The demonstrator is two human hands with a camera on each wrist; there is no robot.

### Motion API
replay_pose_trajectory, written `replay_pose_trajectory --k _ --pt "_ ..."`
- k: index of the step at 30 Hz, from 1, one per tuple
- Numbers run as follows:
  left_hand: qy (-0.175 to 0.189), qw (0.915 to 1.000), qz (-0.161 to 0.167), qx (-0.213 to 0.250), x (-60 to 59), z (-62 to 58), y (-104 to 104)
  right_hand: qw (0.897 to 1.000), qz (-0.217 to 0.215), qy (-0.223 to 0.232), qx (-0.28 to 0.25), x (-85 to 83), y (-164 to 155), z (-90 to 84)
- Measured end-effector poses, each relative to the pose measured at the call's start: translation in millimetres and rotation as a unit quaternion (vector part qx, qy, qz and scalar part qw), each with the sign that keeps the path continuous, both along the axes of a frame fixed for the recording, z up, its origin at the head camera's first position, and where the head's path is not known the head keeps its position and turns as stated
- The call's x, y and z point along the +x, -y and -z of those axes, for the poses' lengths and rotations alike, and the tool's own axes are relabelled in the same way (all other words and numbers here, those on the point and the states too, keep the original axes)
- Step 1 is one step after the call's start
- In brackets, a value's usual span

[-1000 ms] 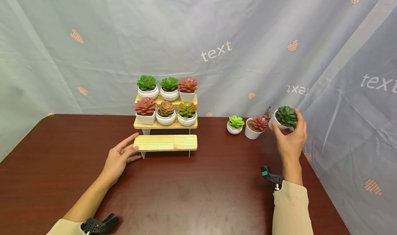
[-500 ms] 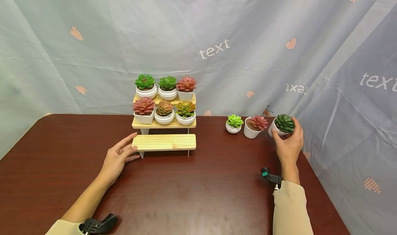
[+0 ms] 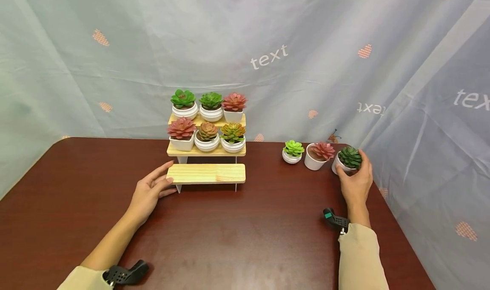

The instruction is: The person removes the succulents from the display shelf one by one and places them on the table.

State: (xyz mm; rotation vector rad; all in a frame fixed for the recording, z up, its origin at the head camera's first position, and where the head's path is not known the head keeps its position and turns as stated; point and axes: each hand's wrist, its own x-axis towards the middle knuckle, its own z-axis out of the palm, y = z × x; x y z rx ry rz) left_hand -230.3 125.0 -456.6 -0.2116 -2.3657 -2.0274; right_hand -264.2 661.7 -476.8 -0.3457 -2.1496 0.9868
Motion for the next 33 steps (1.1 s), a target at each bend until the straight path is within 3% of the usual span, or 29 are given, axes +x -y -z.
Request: replay_pose_trajectory --k 21,24,27,30,33 --pt "-0.001 1.0 -0.004 0.004 -2.4 0.2 -0.1 1.0 -0.008 0.026 0.011 0.5 0.5 -4.6" --pt "-0.001 1.0 -0.003 0.004 -2.0 1.1 0.1 1.0 -0.001 -0.009 0.007 0.6 -0.4 -3.8" --pt "-0.004 1.0 0.0 0.002 -2.1 1.0 0.5 0.997 0.004 -0.071 0.023 -0.2 0.8 -7.1" --pt "-0.007 1.0 0.0 -0.002 -1.6 0.4 1.0 0.991 0.006 -0.13 0.038 -0.3 5.8 -19.9" --pt "-0.005 1.0 -0.001 0.0 -0.5 0.5 1.4 0.984 -0.001 -0.174 0.041 1.0 14.7 -43.5"
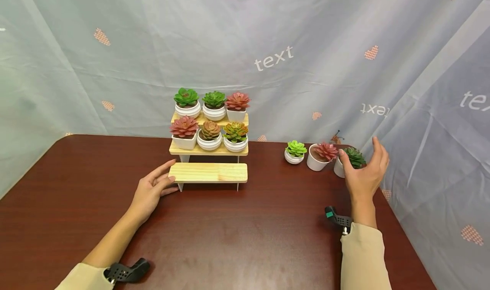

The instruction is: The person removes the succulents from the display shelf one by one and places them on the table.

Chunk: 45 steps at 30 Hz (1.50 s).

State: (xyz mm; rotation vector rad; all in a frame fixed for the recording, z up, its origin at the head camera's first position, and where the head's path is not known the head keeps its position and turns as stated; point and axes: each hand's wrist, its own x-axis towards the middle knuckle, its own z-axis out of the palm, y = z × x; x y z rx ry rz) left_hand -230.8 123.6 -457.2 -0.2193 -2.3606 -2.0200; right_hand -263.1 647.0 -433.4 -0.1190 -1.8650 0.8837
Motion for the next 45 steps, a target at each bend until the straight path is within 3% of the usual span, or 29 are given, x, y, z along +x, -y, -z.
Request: replay_pose_trajectory --k 6,10,14,18,22,26,30,37,45 --pt "0.004 0.9999 -0.005 0.008 2.0 -0.7 -1.4 0.996 -0.019 -0.082 0.012 7.6 42.0 -62.5" --pt "-0.001 1.0 -0.005 0.006 1.6 -1.6 -2.8 0.992 -0.06 -0.109 0.018 16.3 77.9 -95.9" --pt "-0.006 1.0 -0.007 0.003 0.7 -2.5 -2.5 0.987 -0.126 -0.098 0.035 12.1 102.5 -111.8" --pt "-0.002 1.0 -0.007 -0.003 1.1 -2.4 -1.3 0.977 -0.19 -0.016 0.092 4.4 124.9 -120.3" --pt "0.005 1.0 -0.007 -0.003 1.9 -1.4 -0.7 0.956 -0.24 0.052 0.158 1.8 149.5 -120.2" --pt "0.001 1.0 -0.003 0.004 0.7 -0.6 -1.6 0.945 -0.289 0.031 0.152 -2.9 169.6 -108.5" --pt "-0.003 1.0 -0.001 0.007 -0.1 0.0 -2.6 0.938 -0.319 0.036 0.128 -12.3 183.9 -91.4" --pt "-0.004 1.0 -0.002 -0.007 2.0 1.9 -1.3 0.934 -0.324 0.074 0.13 -24.0 199.9 -65.1" --pt "-0.006 1.0 -0.005 -0.005 1.7 2.1 -0.2 0.924 -0.335 0.115 0.143 -26.8 210.2 -55.7"
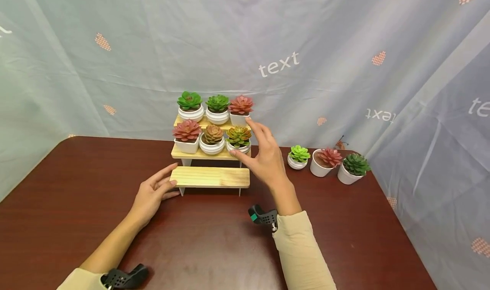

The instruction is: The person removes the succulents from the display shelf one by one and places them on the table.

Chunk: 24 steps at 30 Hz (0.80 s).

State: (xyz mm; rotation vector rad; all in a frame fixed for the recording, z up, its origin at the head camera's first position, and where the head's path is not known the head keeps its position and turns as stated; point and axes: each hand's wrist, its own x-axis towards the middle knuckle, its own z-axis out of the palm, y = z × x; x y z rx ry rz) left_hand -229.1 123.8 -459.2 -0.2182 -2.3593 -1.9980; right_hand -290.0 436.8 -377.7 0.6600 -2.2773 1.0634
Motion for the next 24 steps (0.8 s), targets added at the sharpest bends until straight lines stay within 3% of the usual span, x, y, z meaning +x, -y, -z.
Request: replay_pose_trajectory --k 11,24 --pt "-0.001 1.0 0.007 0.003 -1.2 -1.5 -0.6 0.999 -0.01 0.022 0.029 -3.2 6.8 7.1" --pt "0.0 1.0 0.006 0.002 1.0 -1.9 -0.7 0.999 0.001 0.028 0.018 -3.6 11.0 16.4"
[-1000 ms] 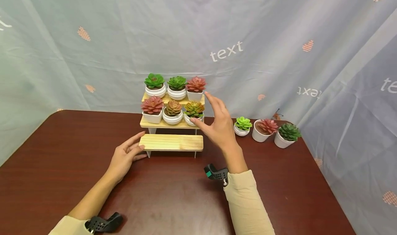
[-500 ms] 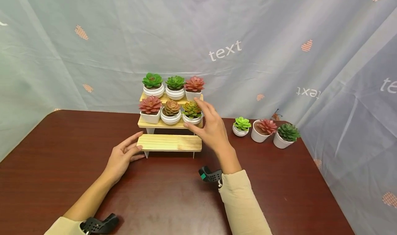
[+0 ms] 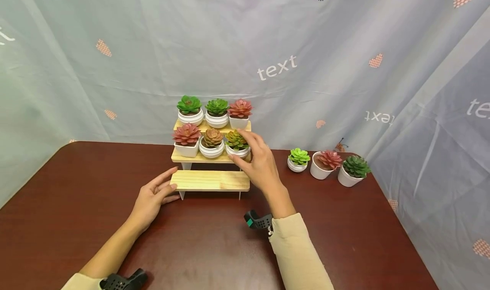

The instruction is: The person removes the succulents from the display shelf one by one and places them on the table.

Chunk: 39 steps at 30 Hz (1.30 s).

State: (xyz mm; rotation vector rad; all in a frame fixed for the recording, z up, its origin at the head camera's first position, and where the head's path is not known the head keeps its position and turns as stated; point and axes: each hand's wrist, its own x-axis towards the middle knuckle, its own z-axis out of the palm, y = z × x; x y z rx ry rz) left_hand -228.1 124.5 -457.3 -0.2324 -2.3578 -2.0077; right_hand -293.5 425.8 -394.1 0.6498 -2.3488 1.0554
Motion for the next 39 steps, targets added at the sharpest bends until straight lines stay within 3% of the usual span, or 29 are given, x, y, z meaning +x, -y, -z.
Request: replay_pose_trajectory --k 10,15,23,30,39 --pt "0.007 1.0 -0.004 0.0 1.1 0.1 -1.3 0.999 0.018 -0.033 -0.026 0.1 3.1 6.0" --pt "0.007 1.0 -0.002 0.0 1.1 0.1 -0.4 0.997 0.028 -0.047 -0.049 3.7 2.5 0.9" --pt "0.007 0.9999 -0.007 0.01 -0.7 1.0 -1.8 0.993 0.047 -0.075 -0.074 23.5 -14.1 -11.9" --pt "0.004 0.9999 -0.002 0.011 -2.6 1.0 -1.3 0.99 0.074 -0.071 -0.099 39.2 -41.2 5.2" --pt "0.01 0.9999 0.0 0.012 -1.7 1.7 -1.3 0.991 0.086 -0.066 -0.079 49.0 -80.2 33.4"
